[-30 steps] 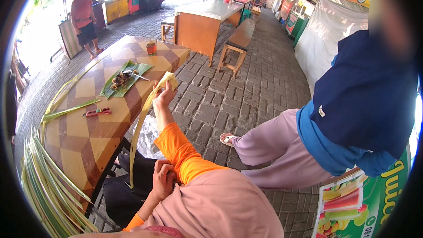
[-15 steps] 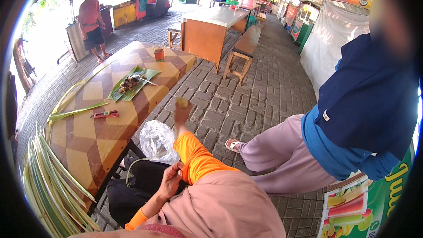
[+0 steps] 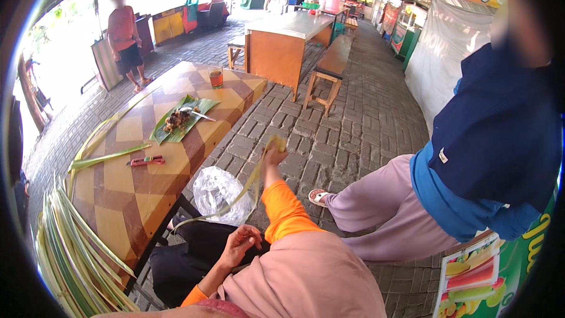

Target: The person weaves long green leaves into a small, structured packet by hand. They fold and interlace the leaf strips to form a compact shape, then place the finished item into a plastic bag on the table.

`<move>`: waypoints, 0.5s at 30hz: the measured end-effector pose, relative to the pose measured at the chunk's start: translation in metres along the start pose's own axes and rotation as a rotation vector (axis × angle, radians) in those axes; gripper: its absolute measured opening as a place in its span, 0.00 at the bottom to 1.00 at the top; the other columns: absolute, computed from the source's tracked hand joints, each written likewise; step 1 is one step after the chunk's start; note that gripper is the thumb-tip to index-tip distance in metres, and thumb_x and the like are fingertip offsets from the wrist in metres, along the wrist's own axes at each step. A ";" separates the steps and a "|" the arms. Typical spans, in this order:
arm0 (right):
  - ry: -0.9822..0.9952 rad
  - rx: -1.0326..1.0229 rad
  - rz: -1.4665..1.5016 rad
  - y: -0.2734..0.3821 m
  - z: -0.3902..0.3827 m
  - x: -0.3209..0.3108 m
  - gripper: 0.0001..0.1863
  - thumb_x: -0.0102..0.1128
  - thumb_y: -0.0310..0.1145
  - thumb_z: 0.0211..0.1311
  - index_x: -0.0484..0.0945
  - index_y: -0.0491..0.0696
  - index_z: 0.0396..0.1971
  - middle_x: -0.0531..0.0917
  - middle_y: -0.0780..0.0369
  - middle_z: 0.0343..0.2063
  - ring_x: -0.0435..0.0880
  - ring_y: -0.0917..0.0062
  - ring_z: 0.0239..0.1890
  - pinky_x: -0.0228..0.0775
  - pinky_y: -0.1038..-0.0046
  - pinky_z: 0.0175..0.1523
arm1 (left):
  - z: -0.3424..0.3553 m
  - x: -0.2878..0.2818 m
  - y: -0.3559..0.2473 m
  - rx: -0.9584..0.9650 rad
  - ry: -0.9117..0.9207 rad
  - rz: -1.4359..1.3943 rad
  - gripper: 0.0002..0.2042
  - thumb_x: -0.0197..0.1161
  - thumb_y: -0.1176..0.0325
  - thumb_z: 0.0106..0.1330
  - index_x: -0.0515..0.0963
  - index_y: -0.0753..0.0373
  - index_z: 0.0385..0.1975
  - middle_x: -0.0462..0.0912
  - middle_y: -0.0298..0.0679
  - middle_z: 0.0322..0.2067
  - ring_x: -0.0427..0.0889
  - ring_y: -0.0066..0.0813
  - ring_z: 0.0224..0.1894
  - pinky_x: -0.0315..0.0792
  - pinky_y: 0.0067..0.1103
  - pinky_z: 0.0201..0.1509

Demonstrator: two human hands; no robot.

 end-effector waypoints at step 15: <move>0.515 0.060 0.265 0.295 0.019 0.100 0.17 0.59 0.38 0.57 0.68 0.47 0.42 0.76 0.60 0.30 0.78 0.71 0.24 0.71 0.73 0.26 | 0.006 -0.141 0.098 -0.192 -0.555 -0.379 0.09 0.52 0.69 0.67 0.67 0.61 0.45 0.77 0.39 0.32 0.81 0.33 0.34 0.77 0.30 0.38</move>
Point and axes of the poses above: each hand's wrist, its own z-axis towards the middle knuckle, its own x-axis out of the palm, y = z × x, the point moved 7 cm from there along z, towards the middle knuckle
